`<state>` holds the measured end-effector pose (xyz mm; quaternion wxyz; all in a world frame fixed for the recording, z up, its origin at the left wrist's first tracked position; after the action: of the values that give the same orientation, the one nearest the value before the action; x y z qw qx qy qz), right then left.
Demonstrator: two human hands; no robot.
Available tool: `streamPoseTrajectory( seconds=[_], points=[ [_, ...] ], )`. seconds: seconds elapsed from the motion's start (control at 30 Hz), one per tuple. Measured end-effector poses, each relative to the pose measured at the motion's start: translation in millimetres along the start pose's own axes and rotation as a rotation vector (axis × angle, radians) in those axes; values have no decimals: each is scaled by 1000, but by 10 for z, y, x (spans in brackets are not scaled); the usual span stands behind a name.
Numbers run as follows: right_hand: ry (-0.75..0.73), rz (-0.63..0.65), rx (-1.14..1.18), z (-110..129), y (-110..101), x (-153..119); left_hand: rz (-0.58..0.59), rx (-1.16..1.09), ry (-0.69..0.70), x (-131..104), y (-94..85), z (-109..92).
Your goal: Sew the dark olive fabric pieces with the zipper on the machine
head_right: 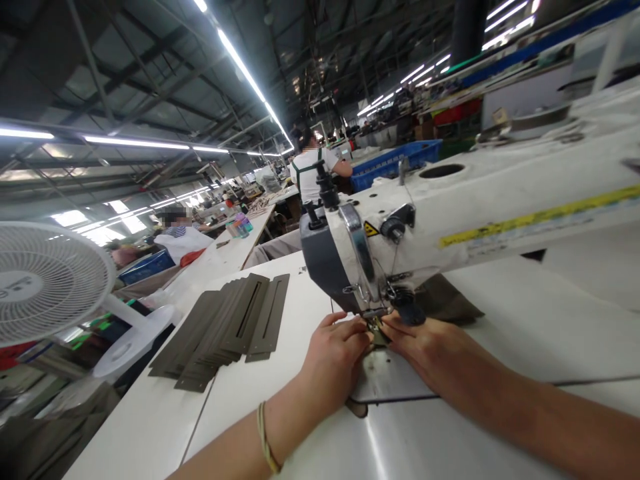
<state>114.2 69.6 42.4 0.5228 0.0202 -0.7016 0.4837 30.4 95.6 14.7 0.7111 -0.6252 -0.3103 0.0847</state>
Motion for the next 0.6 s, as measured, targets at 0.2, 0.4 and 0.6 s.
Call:
streamPoseTrajectory(
  seconds=[0.2, 0.4, 0.6],
  points=[
    [90, 32, 95, -109, 89, -69, 6, -20, 4, -10, -7, 6],
    [132, 60, 134, -204, 201, -147, 3, -25, -2, -6, -3, 33],
    [106, 88, 67, -204, 249, -147, -28, -34, -48, 2, 7, 69]
  ],
)
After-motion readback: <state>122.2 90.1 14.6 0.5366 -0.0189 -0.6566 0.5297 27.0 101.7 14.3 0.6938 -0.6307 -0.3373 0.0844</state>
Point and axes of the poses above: each hand's wrist, its own x-axis towards the middle knuckle, its own y-axis out of the palm, z = x × y, the point moved 9 cm from there along x, towards the middle knuckle, and after that the axes turned 12 degrees about y, right-handed, at the moved point
